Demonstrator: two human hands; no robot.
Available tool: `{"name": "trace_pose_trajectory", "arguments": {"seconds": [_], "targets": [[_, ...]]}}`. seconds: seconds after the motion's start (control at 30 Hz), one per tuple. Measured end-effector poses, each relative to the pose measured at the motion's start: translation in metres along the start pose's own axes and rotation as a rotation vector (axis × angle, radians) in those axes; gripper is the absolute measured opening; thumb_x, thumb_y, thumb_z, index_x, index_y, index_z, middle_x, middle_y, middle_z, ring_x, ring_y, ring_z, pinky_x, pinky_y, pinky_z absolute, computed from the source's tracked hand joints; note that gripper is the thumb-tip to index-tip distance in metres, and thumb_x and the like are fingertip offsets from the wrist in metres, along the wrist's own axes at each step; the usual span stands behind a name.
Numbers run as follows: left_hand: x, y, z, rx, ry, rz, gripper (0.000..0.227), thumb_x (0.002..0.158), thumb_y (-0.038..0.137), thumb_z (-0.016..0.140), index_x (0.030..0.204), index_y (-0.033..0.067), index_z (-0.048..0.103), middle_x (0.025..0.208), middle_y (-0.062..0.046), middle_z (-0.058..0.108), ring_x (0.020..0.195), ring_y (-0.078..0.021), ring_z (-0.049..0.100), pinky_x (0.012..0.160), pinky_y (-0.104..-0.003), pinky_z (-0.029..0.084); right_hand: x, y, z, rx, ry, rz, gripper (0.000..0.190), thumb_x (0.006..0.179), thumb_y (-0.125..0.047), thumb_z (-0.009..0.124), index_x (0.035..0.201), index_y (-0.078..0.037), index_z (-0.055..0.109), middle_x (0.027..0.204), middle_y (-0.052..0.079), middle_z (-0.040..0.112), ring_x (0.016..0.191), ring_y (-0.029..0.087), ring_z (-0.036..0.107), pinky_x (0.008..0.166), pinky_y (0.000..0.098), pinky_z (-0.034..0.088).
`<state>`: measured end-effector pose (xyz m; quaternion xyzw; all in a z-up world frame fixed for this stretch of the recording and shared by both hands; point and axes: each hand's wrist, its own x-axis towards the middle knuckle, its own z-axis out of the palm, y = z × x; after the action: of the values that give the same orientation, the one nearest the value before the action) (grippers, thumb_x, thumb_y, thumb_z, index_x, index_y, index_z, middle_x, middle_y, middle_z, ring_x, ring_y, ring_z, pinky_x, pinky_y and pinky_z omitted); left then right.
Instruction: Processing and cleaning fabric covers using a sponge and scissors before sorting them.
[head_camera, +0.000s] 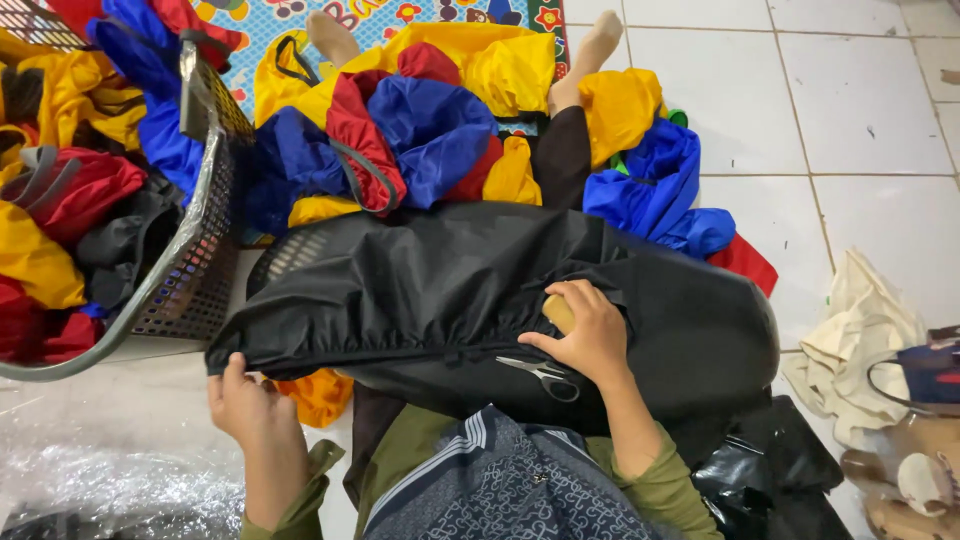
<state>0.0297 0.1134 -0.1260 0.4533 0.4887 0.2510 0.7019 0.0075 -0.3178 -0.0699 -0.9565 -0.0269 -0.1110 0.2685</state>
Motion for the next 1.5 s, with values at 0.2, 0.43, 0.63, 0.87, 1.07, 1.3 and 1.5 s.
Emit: {"name": "trace_pose_trajectory", "arguments": {"seconds": [0.2,0.43,0.63,0.87,1.07,1.3,1.5], "targets": [[-0.102,0.051,0.032,0.102,-0.293,0.757,0.018,0.103,-0.003,0.053,0.121,-0.0022,0.055,0.118,-0.013,0.061,0.105,-0.0188,0.059,0.095,-0.028,0.052,0.004,-0.019,-0.011,-0.041,0.017,0.009,0.068,0.056,-0.047,0.095,0.110,-0.015,0.068,0.105,0.000,0.067,0.094,0.022,0.068,0.085,0.0353,0.052],[-0.184,0.019,0.080,0.464,-0.651,1.437,0.030,0.091,-0.008,0.070,0.115,-0.0125,0.053,0.146,-0.033,0.049,0.133,-0.0516,0.055,0.114,-0.053,0.046,0.004,-0.015,-0.009,-0.055,0.031,0.011,0.069,0.056,-0.050,0.096,0.110,-0.017,0.068,0.108,0.000,0.065,0.095,0.023,0.067,0.083,0.0364,0.053],[-0.205,-0.055,0.096,0.566,-1.526,1.351,0.020,0.092,0.001,0.052,0.110,-0.0054,0.052,0.146,-0.022,0.057,0.139,-0.0420,0.052,0.117,-0.051,0.039,0.005,-0.016,-0.013,-0.035,0.053,-0.013,0.070,0.051,-0.045,0.098,0.107,-0.017,0.066,0.103,0.000,0.066,0.090,0.023,0.067,0.080,0.0372,0.053],[-0.200,-0.074,0.091,0.798,-1.471,1.493,0.046,0.081,0.018,0.065,0.125,0.0159,0.052,0.151,-0.015,0.053,0.141,-0.0424,0.047,0.114,-0.061,0.037,0.005,-0.021,-0.025,0.108,0.100,-0.073,0.031,0.084,-0.023,0.068,0.113,-0.011,0.065,0.107,0.005,0.065,0.089,0.025,0.066,0.076,0.0353,0.051],[-0.206,-0.085,0.075,1.025,-1.228,1.680,0.058,0.082,0.053,0.070,0.133,0.0255,0.066,0.153,-0.012,0.051,0.140,-0.0418,0.047,0.112,-0.066,0.034,0.003,-0.004,-0.022,0.475,0.083,0.064,0.034,0.086,-0.005,0.044,0.115,-0.004,0.062,0.113,0.011,0.068,0.094,0.028,0.067,0.087,0.0342,0.052],[-0.194,-0.094,0.074,0.980,-1.315,1.590,0.026,0.073,0.027,0.078,0.094,0.0125,0.076,0.115,-0.013,0.066,0.125,-0.0423,0.055,0.111,-0.068,0.036,0.030,-0.090,-0.046,0.325,0.026,-0.204,0.030,0.091,-0.005,0.063,0.120,-0.010,0.064,0.115,0.008,0.062,0.101,0.027,0.064,0.087,0.0354,0.053],[-0.204,-0.081,0.075,0.898,-1.209,1.673,0.027,0.084,0.035,0.074,0.102,0.0153,0.076,0.106,-0.011,0.069,0.098,-0.0334,0.061,0.098,-0.049,0.043,0.083,-0.070,0.067,0.039,-0.163,-0.623,0.015,0.089,-0.020,0.061,0.103,-0.023,0.066,0.089,-0.002,0.063,0.076,0.021,0.061,0.060,0.0314,0.050]]}}
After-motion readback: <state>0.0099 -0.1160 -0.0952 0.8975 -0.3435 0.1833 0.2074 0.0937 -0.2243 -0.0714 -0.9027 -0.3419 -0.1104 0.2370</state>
